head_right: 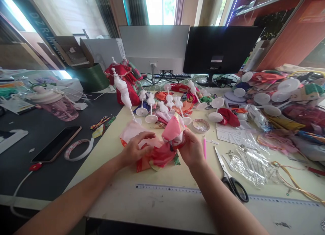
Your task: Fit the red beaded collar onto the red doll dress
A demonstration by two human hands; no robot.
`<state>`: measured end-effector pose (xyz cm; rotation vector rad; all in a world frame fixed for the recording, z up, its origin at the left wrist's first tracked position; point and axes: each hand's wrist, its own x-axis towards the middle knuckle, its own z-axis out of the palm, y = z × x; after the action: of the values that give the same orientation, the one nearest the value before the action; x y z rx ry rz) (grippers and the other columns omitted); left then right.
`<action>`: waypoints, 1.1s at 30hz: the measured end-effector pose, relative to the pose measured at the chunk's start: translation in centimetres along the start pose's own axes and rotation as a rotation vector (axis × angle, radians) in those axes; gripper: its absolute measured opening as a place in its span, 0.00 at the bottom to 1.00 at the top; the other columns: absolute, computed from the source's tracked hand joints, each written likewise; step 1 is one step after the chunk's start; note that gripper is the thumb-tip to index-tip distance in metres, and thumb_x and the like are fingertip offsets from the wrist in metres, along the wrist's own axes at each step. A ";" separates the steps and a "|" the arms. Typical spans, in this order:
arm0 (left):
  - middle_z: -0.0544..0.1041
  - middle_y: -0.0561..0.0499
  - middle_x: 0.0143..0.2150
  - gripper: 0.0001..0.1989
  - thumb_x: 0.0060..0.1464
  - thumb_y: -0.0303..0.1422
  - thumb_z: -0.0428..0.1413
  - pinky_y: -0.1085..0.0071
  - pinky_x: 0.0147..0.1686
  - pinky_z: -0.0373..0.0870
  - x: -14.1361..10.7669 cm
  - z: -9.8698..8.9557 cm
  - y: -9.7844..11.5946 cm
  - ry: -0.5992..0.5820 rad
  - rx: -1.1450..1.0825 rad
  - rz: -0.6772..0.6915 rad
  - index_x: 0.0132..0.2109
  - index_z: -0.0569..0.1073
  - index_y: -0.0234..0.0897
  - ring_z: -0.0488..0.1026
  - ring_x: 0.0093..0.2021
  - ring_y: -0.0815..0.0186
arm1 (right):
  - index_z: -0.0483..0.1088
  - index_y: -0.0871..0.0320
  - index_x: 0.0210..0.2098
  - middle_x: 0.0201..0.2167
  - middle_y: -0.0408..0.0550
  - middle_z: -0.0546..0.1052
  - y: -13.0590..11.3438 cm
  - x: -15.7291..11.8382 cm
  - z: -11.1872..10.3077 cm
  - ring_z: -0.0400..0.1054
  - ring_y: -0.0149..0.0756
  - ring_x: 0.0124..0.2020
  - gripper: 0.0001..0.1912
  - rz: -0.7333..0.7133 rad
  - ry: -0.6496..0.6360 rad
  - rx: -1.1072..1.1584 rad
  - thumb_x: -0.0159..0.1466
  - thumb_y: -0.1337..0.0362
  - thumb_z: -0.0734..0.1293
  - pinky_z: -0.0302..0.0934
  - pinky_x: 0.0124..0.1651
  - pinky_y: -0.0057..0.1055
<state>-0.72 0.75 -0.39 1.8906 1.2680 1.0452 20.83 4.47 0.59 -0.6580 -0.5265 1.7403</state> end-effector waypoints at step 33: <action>0.76 0.49 0.33 0.15 0.56 0.39 0.55 0.72 0.37 0.71 -1.0 0.5 2.6 0.141 -0.336 -0.162 0.46 0.74 0.34 0.73 0.34 0.66 | 0.68 0.58 0.27 0.18 0.40 0.69 3.1 -2.6 1.6 0.59 0.27 0.19 0.15 -0.021 -0.176 -0.738 0.58 0.52 0.67 0.51 0.21 0.25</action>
<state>0.58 -1.14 1.22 1.4606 1.2119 1.2345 18.07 1.17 0.23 -1.0017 -1.3236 1.5720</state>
